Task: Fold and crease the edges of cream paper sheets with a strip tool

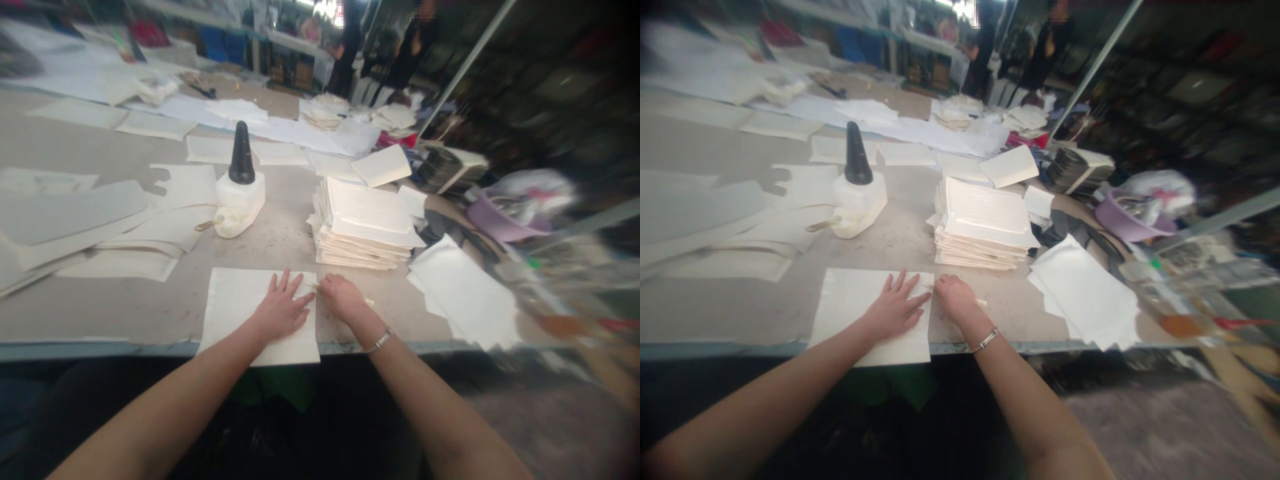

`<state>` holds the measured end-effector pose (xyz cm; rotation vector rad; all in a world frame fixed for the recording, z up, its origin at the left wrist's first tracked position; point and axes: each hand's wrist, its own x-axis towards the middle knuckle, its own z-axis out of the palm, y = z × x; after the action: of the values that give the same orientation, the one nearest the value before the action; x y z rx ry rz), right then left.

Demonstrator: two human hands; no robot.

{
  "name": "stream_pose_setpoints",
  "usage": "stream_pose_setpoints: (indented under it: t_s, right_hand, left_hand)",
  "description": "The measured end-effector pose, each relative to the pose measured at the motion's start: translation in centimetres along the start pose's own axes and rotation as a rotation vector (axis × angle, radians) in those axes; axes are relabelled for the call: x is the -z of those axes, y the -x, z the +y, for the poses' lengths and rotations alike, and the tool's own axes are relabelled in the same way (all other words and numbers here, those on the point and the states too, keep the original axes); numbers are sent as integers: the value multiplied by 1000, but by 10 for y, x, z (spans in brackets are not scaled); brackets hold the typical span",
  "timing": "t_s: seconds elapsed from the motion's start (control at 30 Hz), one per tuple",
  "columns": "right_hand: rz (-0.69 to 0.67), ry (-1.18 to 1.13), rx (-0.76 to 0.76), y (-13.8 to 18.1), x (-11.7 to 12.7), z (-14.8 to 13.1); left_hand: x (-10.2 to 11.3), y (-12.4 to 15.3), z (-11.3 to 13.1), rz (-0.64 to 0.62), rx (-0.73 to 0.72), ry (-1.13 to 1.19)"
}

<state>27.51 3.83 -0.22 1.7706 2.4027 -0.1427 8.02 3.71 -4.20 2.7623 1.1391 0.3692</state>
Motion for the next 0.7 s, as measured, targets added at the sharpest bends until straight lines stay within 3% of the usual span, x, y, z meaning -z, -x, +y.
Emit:
stream_pose_setpoints:
  t_s: [0.13, 0.43, 0.7]
  right_hand:
    - [-17, 6, 16, 3, 1, 2]
    - [0, 1, -88, -23, -1, 7]
    - [-49, -28, -11, 18, -6, -9]
  left_hand:
    - [4, 1, 0, 15, -63, 0]
    - [5, 1, -5, -12, -152, 33]
    - [6, 1, -7, 31, -256, 54]
